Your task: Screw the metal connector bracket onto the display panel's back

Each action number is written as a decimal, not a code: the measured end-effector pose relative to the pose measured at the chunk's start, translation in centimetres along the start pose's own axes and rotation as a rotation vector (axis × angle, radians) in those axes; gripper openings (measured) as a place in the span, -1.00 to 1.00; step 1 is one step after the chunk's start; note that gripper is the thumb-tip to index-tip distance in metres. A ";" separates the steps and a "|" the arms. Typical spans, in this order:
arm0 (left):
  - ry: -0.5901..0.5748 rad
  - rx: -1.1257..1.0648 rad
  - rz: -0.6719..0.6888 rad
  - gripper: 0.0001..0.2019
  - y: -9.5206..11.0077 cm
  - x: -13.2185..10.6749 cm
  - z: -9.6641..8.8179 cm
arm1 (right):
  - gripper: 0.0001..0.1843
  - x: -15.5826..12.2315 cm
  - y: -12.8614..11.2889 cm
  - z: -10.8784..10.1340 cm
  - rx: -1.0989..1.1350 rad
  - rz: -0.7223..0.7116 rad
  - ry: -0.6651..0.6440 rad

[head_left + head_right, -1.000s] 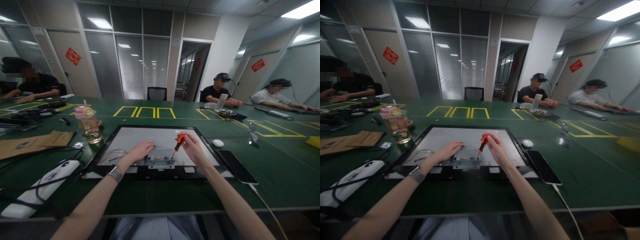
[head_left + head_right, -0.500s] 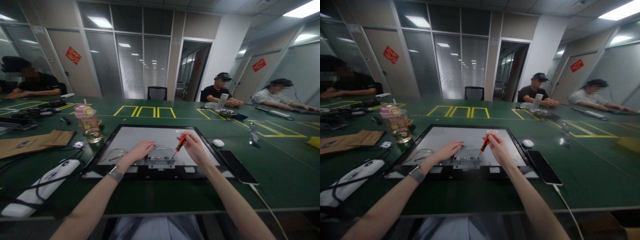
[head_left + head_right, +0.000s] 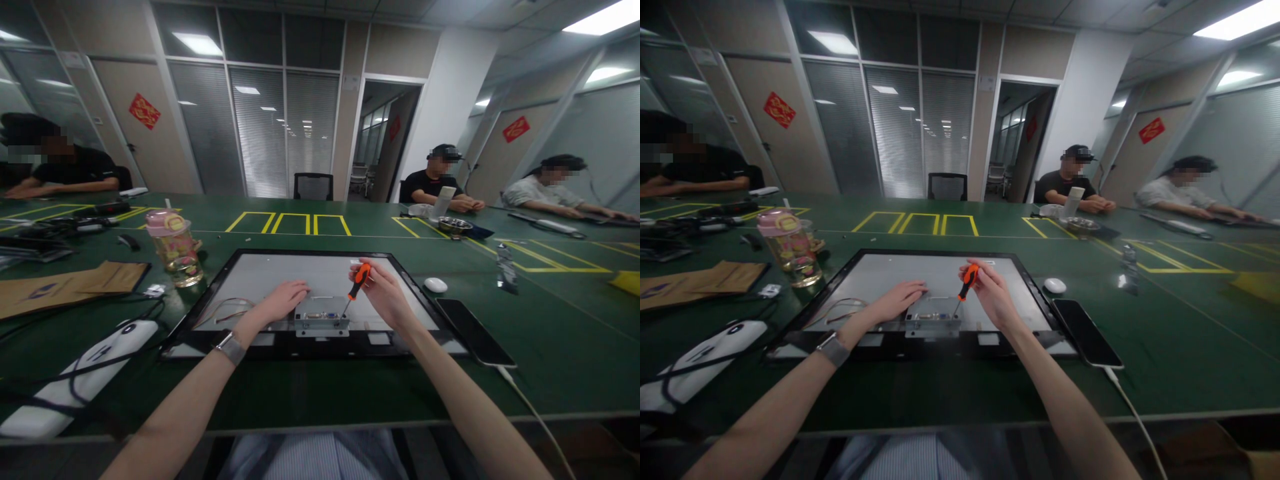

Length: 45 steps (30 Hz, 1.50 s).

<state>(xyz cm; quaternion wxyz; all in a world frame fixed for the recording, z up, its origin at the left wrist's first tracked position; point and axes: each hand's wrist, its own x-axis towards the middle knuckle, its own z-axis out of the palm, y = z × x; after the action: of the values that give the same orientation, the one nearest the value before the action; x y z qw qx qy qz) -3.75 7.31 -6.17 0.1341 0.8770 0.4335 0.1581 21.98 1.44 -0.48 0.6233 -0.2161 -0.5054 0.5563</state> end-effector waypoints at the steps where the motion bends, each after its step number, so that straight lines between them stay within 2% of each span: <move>1: 0.000 0.001 0.000 -0.59 0.0 0.0 0.0 | -0.75 -0.1 0.0 0.0 -0.014 -0.001 0.004; 8: 0.012 0.003 0.020 -0.59 -0.1 0.1 0.1 | -0.81 -0.2 0.1 -0.1 -0.107 -0.044 0.072; 15: 0.017 0.003 0.017 -0.60 -0.3 0.1 0.2 | -0.82 -0.2 -0.3 0.4 -0.060 -0.035 -0.010; 30: 0.010 0.002 0.017 -0.59 -0.4 0.1 0.2 | -0.90 -0.2 0.0 0.0 -0.047 -0.039 0.039; 36: 0.008 0.002 0.009 -0.58 0.0 0.0 0.0 | -0.75 -0.3 -0.2 0.1 -0.041 0.014 -0.007; 42: 0.004 0.008 0.013 -0.60 0.1 0.1 0.0 | -0.90 -0.2 0.0 0.1 0.023 -0.036 -0.024; 45: 0.003 0.006 0.019 -0.59 -0.1 0.1 0.1 | -0.86 -0.1 0.0 0.0 0.016 -0.023 -0.001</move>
<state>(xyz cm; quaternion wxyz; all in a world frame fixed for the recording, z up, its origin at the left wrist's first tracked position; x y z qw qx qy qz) -3.74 7.41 -6.25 0.1290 0.8812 0.4260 0.1595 21.96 1.32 -0.55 0.6312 -0.2049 -0.5037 0.5530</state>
